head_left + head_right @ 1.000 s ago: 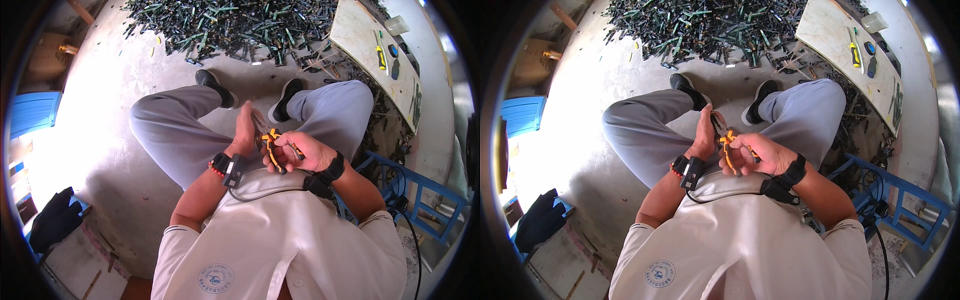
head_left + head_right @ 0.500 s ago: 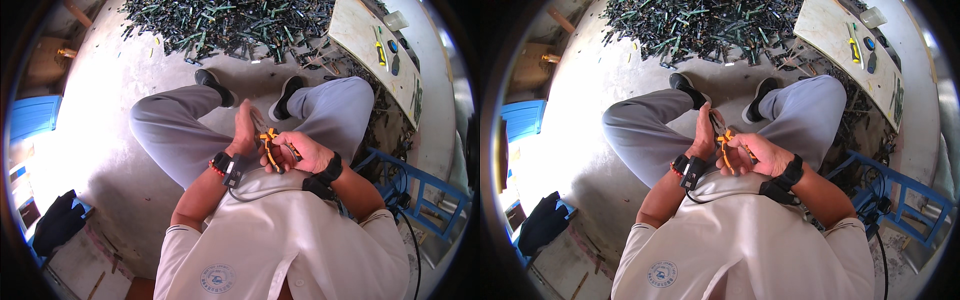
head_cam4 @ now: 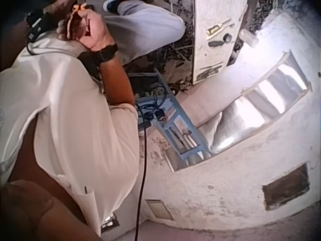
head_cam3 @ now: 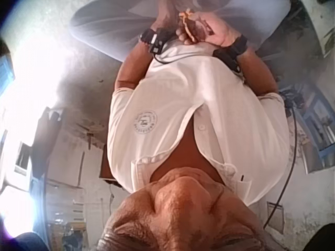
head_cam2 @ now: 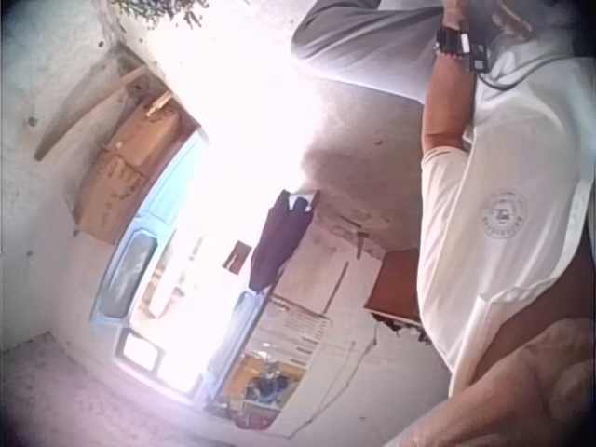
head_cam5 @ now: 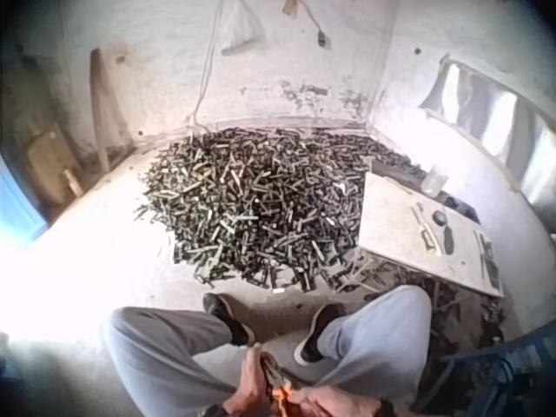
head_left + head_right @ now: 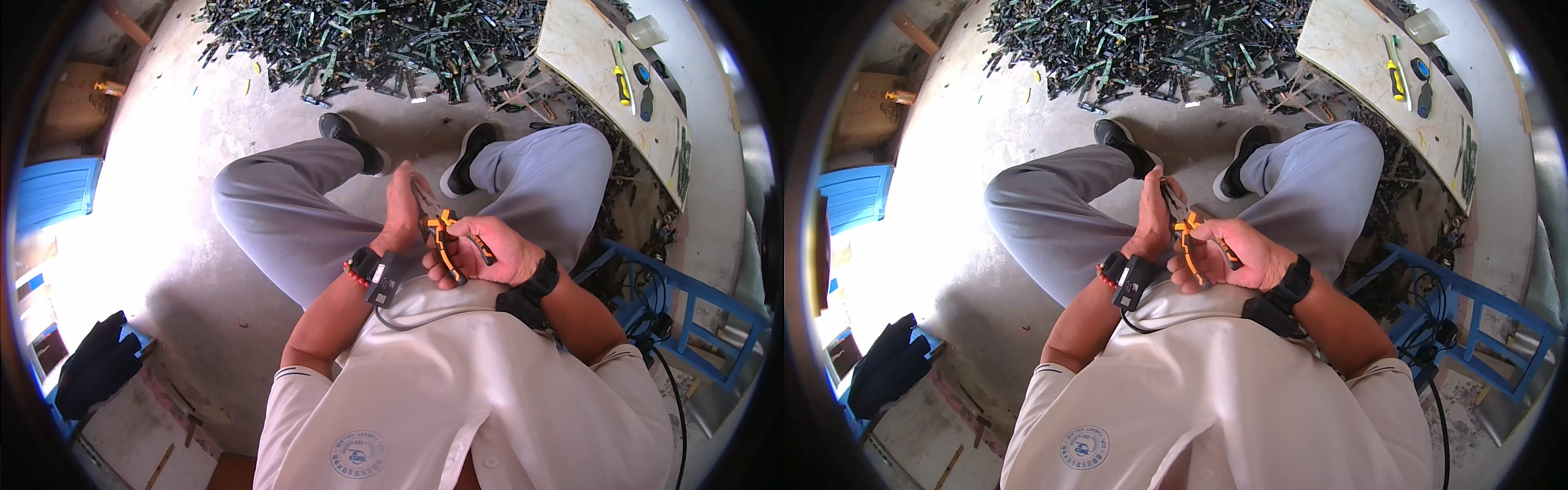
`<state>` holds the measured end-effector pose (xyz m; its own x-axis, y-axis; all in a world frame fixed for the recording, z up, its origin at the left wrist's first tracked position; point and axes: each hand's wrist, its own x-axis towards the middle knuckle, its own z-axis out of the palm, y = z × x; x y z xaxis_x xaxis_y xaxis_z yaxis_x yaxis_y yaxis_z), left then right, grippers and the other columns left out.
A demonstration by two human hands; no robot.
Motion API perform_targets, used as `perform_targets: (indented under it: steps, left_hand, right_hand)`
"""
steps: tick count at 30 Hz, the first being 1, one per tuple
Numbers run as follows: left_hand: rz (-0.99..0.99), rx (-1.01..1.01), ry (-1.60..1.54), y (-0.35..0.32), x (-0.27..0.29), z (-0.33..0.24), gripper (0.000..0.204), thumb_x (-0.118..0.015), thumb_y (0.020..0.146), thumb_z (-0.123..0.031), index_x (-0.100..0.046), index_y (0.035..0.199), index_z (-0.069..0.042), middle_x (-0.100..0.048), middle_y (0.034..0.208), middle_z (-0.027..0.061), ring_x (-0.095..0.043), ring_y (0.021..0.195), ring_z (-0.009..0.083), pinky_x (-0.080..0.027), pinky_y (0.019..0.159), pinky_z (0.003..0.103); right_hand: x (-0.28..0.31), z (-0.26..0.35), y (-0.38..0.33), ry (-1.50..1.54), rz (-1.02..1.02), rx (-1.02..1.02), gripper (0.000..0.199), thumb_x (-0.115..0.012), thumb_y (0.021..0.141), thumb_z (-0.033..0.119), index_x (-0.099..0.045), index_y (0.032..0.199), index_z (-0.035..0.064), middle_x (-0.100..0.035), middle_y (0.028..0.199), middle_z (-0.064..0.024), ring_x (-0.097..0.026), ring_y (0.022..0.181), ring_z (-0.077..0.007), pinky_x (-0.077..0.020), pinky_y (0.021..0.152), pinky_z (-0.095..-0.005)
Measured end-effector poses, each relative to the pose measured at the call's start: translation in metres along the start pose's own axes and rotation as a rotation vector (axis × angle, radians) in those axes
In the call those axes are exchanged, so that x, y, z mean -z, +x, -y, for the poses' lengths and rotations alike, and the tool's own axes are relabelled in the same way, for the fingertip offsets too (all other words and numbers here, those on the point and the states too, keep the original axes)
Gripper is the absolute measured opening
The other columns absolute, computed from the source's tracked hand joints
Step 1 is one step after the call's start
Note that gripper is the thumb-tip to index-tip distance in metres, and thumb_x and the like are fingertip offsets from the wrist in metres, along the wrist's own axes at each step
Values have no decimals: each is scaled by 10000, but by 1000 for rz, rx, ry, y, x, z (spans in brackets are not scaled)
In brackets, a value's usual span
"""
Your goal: The person sits on the floor and uses pliers and a screwdriver to disassemble small electronic components. They repeatedly pick up items, use the pliers to pull off parts, and use the screwdriver to pry or unscrew components, dropping the pieces onto a large pile on the floor.
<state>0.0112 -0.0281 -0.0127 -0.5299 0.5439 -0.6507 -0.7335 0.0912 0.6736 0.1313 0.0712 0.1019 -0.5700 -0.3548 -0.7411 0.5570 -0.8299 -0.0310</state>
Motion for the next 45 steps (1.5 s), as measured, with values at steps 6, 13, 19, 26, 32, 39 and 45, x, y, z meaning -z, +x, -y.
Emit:
perform_targets:
  steps: [6,13,19,26,32,39,45]
  left_hand:
    - [-5,-3,-17,-1,-2,-2,491,-418,928,-499,-482,648,-100,-483,598,38,-433,519,157,-368,512,299]
    - [-6,13,-51,-3,-3,-4,476,-430,920,-494,-468,648,-106,-485,601,41,-432,518,160,-367,510,302]
    - [-1,-29,-81,-3,-4,-7,475,-434,917,-487,-468,639,-103,-483,597,45,-446,539,163,-376,530,303]
    - [142,18,-197,-15,-5,-28,598,-405,931,-622,-499,660,-97,-497,616,48,-462,576,193,-373,554,331]
    - [69,200,-172,7,17,-17,672,-323,929,-716,-550,782,-101,-533,651,62,-471,540,192,-365,516,328]
    - [158,272,173,4,15,-7,704,-321,938,-699,-587,821,-58,-552,647,58,-460,497,147,-367,515,290]
    - [208,229,354,0,21,-2,653,-378,957,-615,-610,838,-16,-573,656,63,-472,507,127,-368,515,277]
  right_hand:
    - [20,-8,10,99,179,14,268,-510,947,246,-559,1061,9,-630,885,-119,-581,703,-254,-474,634,-376]
    - [20,-10,9,58,159,24,266,-532,923,254,-557,1051,22,-607,842,-96,-550,660,-232,-459,599,-354]
    - [16,-8,6,-48,112,57,232,-517,909,211,-539,1043,23,-585,818,-92,-532,628,-214,-447,554,-342]
    - [7,3,-4,-566,-83,241,201,-535,907,165,-533,1027,3,-575,748,-102,-557,609,-209,-459,535,-356]
    - [22,17,-10,-1698,-381,809,254,-561,886,168,-509,990,-59,-612,767,-269,-612,710,-428,-494,662,-471]
    - [50,24,-8,-2141,-560,797,180,-596,814,92,-514,935,-13,-632,784,-223,-634,736,-407,-501,669,-499]
    - [53,26,-1,-2342,-557,822,129,-543,817,51,-516,932,1,-622,790,-187,-627,741,-387,-496,664,-482]
